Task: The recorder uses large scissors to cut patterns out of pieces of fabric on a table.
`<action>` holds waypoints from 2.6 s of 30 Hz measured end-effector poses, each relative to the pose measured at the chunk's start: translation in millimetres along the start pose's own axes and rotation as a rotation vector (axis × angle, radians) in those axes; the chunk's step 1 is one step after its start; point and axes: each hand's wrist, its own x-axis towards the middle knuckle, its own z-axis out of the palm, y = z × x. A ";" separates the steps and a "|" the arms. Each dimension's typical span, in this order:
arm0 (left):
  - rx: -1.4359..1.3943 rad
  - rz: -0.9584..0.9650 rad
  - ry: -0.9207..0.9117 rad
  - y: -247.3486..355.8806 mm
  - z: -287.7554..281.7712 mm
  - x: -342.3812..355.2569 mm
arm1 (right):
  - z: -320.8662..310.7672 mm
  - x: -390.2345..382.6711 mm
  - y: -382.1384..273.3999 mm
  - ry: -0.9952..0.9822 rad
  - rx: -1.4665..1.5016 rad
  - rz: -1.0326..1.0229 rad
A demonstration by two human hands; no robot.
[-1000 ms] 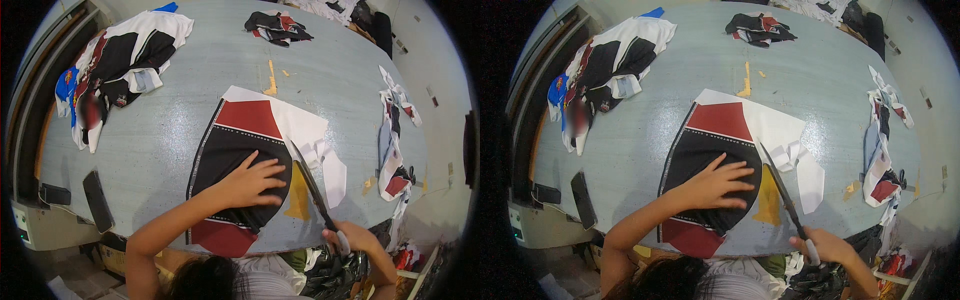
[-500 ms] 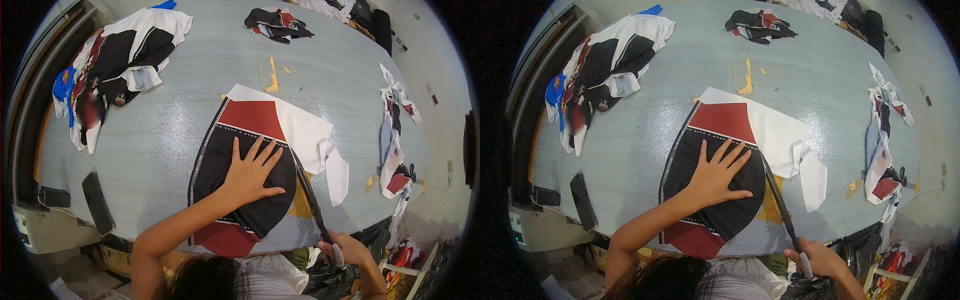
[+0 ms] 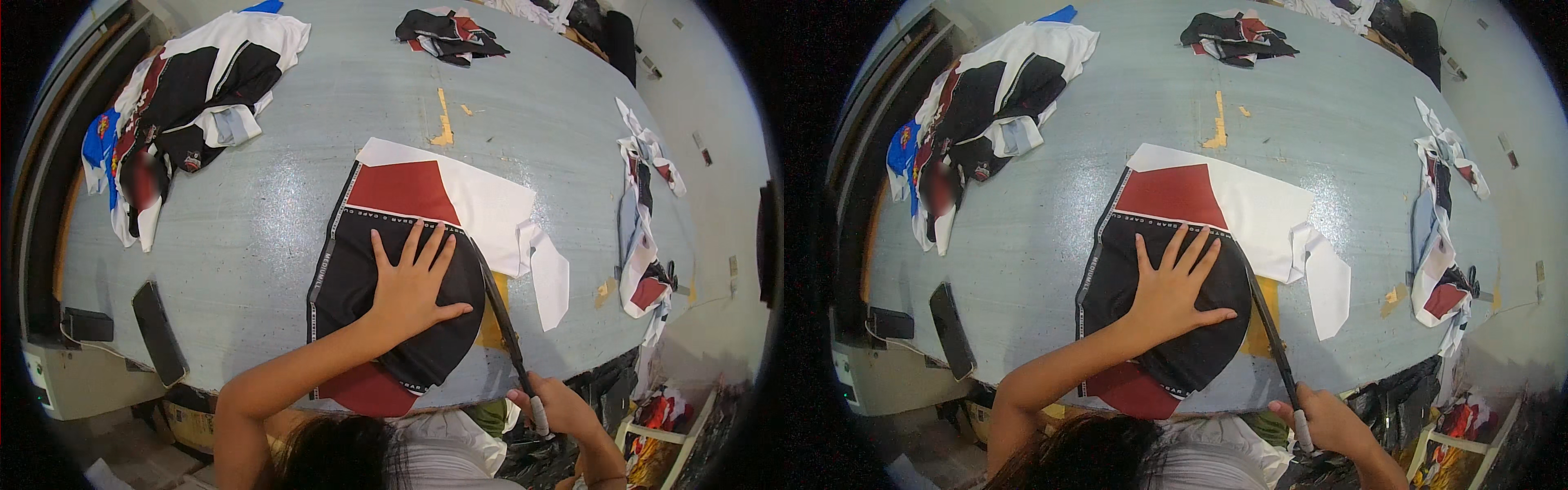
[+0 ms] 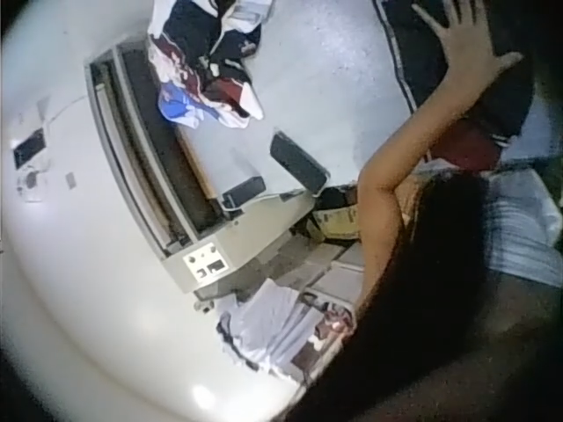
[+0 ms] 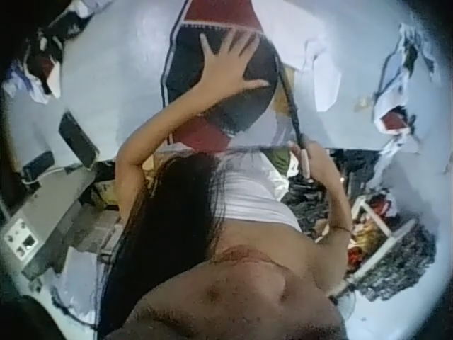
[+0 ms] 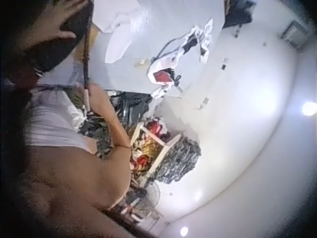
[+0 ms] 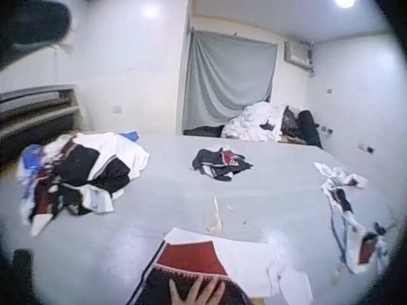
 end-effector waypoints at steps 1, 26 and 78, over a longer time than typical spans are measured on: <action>0.006 -0.002 0.001 0.2 -0.4 -0.2 | 1.1 -0.1 2.6 0.019 -0.023 -0.025; -0.017 0.004 -0.009 1.4 -1.9 -2.1 | -16.1 17.4 -13.0 -0.036 -0.122 0.049; -0.041 -0.016 0.035 4.1 4.7 -7.9 | -45.4 80.9 -79.3 -0.031 0.010 -0.058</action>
